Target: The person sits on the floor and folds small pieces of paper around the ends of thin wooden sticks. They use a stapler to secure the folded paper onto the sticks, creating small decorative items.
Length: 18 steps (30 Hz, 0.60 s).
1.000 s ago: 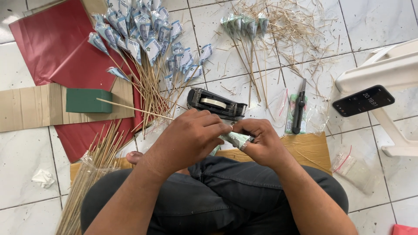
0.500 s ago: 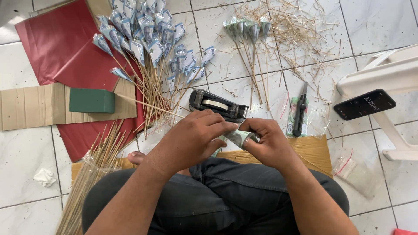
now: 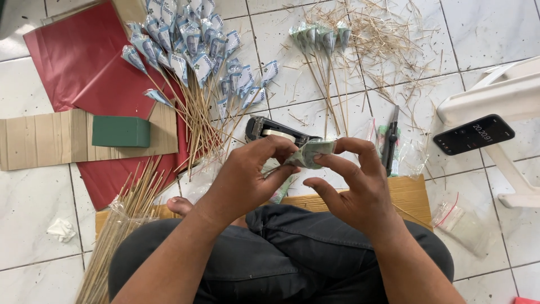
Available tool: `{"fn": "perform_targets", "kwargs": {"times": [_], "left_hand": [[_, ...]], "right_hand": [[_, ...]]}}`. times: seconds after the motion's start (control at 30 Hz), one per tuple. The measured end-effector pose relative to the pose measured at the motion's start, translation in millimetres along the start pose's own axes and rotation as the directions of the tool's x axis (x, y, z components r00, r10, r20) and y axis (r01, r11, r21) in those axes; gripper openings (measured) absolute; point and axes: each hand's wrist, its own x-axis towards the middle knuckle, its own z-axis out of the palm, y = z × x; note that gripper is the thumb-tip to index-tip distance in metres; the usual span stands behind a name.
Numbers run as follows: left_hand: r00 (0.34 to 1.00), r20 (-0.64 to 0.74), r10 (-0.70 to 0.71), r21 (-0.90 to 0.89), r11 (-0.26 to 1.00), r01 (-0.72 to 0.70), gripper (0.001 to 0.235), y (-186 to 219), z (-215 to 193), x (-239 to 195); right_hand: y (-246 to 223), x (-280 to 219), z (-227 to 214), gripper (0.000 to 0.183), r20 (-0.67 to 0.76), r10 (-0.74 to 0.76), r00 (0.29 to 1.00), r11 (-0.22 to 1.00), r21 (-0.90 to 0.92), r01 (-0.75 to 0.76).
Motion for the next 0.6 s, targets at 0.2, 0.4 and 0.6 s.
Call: {"fn": "perform_targets", "kwargs": {"times": [0.2,0.4,0.6], "left_hand": [[0.929,0.187,0.319,0.236,0.904,-0.358,0.042,12.1,-5.3,-2.4],[0.913,0.218,0.345,0.443,0.798,-0.408,0.009,16.1,-11.7,3.4],[0.925,0.222,0.309,0.519,0.765,-0.381,0.018,18.4,-11.7,6.9]], "right_hand": [[1.7,5.9,-6.7,0.005,0.100,-0.143,0.985,0.985,-0.087,0.152],[-5.7,12.9,-9.3,0.006,0.185,-0.149,0.971,0.965,-0.189,0.184],[-8.9,18.1,-21.1,0.019,0.281,-0.151,0.948,0.951,-0.220,0.217]]}}
